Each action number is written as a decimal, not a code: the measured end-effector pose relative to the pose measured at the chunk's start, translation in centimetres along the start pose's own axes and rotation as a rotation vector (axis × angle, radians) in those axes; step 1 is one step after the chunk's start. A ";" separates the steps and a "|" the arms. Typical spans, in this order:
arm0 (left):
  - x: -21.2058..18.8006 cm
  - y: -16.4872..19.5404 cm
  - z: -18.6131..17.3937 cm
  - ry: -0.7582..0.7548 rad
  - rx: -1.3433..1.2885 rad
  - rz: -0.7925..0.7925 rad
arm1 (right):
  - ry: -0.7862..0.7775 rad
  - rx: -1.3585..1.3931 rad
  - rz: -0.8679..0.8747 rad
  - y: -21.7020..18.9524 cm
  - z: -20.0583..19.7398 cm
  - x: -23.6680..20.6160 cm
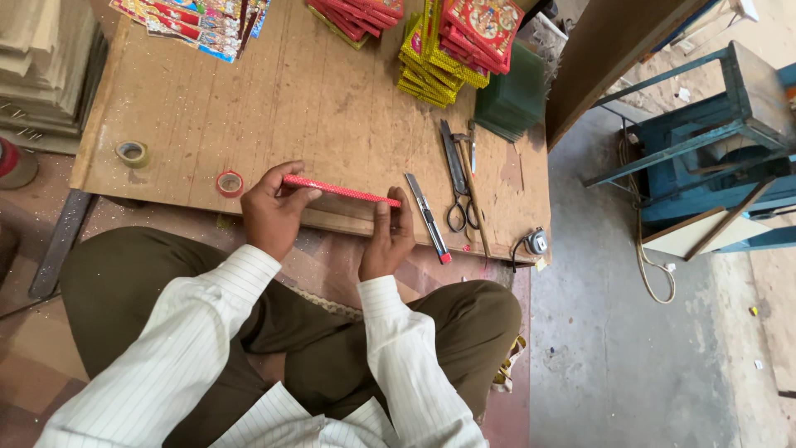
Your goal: The person sits at a low workbench and assembles small printed religious calendar cards. They apply a red patterned tape strip along the bottom edge, trim it with scissors and a knife, fold and press the edges, then stack the finished calendars with others on the bench.
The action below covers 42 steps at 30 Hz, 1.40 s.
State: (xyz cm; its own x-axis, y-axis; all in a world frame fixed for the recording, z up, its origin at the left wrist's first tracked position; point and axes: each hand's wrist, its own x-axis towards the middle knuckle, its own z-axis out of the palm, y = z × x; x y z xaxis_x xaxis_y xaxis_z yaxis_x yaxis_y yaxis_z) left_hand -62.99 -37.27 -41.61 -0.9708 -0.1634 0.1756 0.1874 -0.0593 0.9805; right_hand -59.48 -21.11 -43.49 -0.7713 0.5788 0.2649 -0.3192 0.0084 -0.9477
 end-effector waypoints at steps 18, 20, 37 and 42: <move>3.4 0.7 -1.9 -0.096 -0.554 -0.316 | -0.180 0.405 0.428 -1.1 -4.1 5.8; 2.4 0.8 -2.3 -0.130 -0.671 -0.337 | -0.129 0.460 0.454 -2.1 -3.9 5.0; 0.0 5.4 -0.4 -0.305 -0.116 -0.085 | -0.763 -0.497 -0.012 -11.4 1.0 2.2; 0.3 5.1 -1.8 -0.266 -0.015 -0.058 | -0.779 -0.546 0.045 -11.1 0.0 1.4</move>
State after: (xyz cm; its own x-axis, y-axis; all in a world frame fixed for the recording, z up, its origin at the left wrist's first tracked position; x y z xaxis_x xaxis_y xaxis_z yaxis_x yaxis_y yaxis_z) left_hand -62.08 -39.37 -36.71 -0.9847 0.1053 0.1386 0.1310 -0.0759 0.9885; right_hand -57.04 -20.36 -32.62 -0.9896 -0.1166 0.0838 -0.1309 0.4936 -0.8598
